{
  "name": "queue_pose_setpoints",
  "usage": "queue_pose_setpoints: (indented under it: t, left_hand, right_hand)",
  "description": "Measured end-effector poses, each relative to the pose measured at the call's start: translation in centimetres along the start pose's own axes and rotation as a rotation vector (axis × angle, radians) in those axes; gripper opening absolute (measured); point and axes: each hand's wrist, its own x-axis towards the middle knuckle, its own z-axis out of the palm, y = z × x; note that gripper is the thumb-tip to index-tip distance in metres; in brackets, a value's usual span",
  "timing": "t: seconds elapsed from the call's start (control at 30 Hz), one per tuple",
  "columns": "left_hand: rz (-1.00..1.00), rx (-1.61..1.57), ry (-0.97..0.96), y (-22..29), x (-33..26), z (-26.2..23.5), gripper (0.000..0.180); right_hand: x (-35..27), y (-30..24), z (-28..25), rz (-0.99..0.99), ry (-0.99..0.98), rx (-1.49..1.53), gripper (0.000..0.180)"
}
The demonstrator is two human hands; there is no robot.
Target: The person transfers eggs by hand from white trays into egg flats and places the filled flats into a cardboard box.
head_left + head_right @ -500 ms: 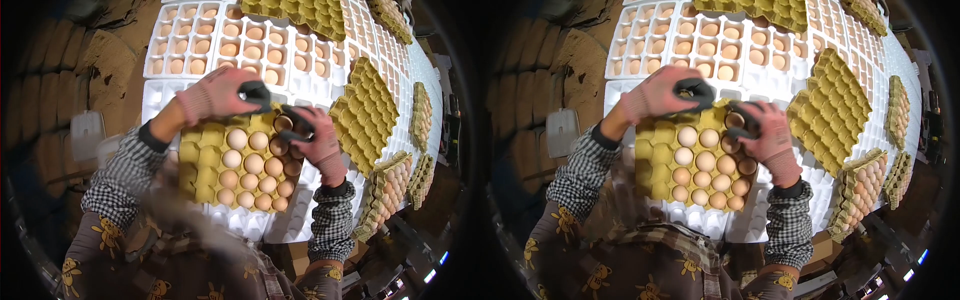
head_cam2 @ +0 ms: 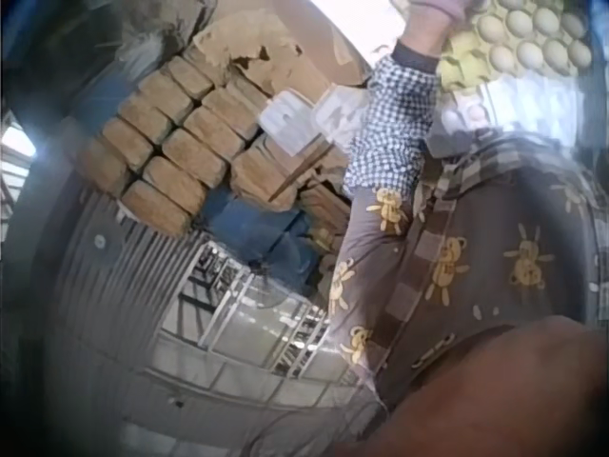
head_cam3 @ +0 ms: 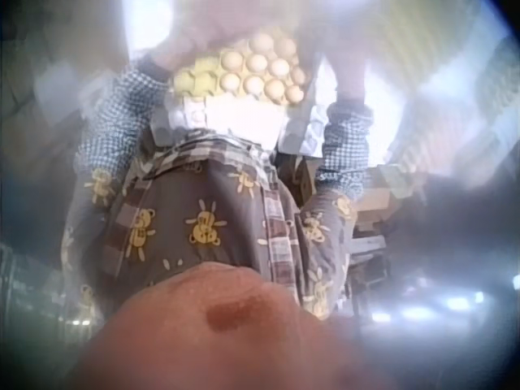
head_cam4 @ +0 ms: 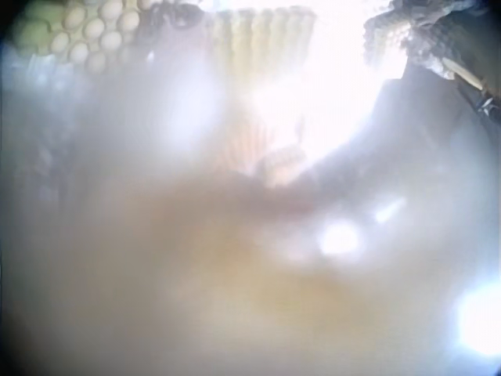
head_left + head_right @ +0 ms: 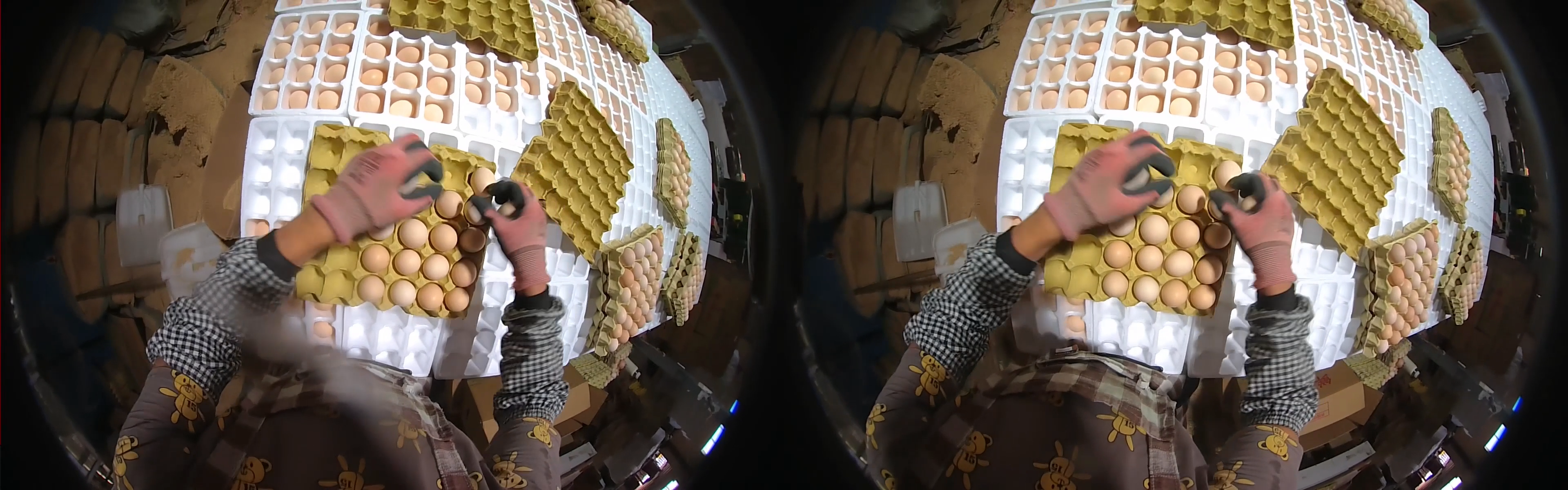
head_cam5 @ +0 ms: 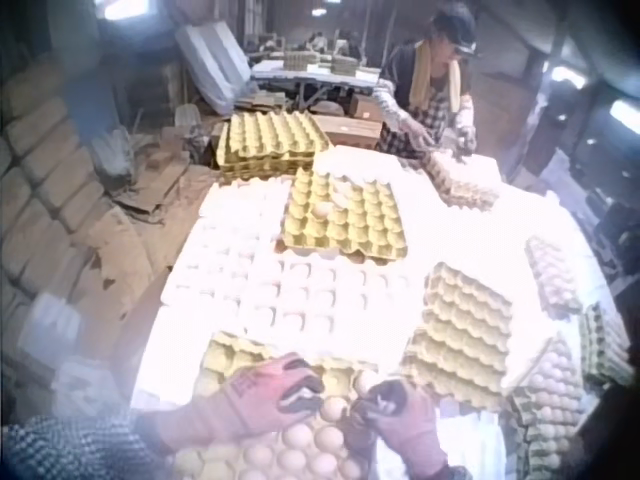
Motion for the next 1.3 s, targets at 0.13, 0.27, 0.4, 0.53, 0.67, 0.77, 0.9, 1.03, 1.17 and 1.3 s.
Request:
queue_pose_setpoints:
  t: [0.13, 0.27, 0.4, 0.53, 0.67, 0.77, 0.9, 1.03, 1.17, 1.3]
  left_hand:
    - [-0.041, 0.641, -0.377, 3.2, 2.8, 2.1, 0.044]
    - [0.008, 0.518, -0.488, 1.8, 4.2, 1.4, 0.043]
    - [0.009, 0.607, -0.2, 3.2, 1.7, -1.2, 0.037]
    - [0.016, 0.878, -0.393, 3.7, 1.3, 0.0, 0.032]
    - [0.012, 0.874, -0.493, 3.1, 2.3, 0.5, 0.034]
    - [-0.1, 0.566, -0.496, 2.4, 3.1, -1.9, 0.045]
    - [-0.183, 0.273, -0.015, 1.8, 6.9, -0.6, 0.058]
    - [-0.259, 0.544, 0.016, -0.8, 12.0, 2.2, 0.05]
    - [-0.202, 0.302, 0.206, -3.5, 10.3, 2.1, 0.053]
    - [-0.301, 0.175, 0.137, -4.1, 7.1, 2.0, 0.051]
  right_hand:
    - [-1.7, -2.2, 2.1, 0.077, -0.072, -0.331, 0.063]
    - [-2.2, 2.2, 2.1, -0.041, 0.068, 0.252, 0.047]
    - [-2.3, 1.9, -1.6, 0.253, -0.29, 1.705, 0.046]
    - [2.2, -1.1, -3.1, 0.071, -0.231, 0.66, 0.051]
    - [4.2, -3.1, -1.1, -0.207, -0.252, -0.672, 0.064]
    - [5.4, 0.3, -2.9, -0.151, -0.141, -0.342, 0.065]
    - [9.1, -0.3, -4.0, -0.124, 0.073, -0.441, 0.062]
    - [13.1, -2.2, -2.8, -0.025, -0.224, -0.834, 0.057]
    - [15.1, -1.1, -3.3, 0.066, -0.366, -0.871, 0.052]
    - [18.1, -1.3, -4.5, 0.164, -0.132, -0.735, 0.052]
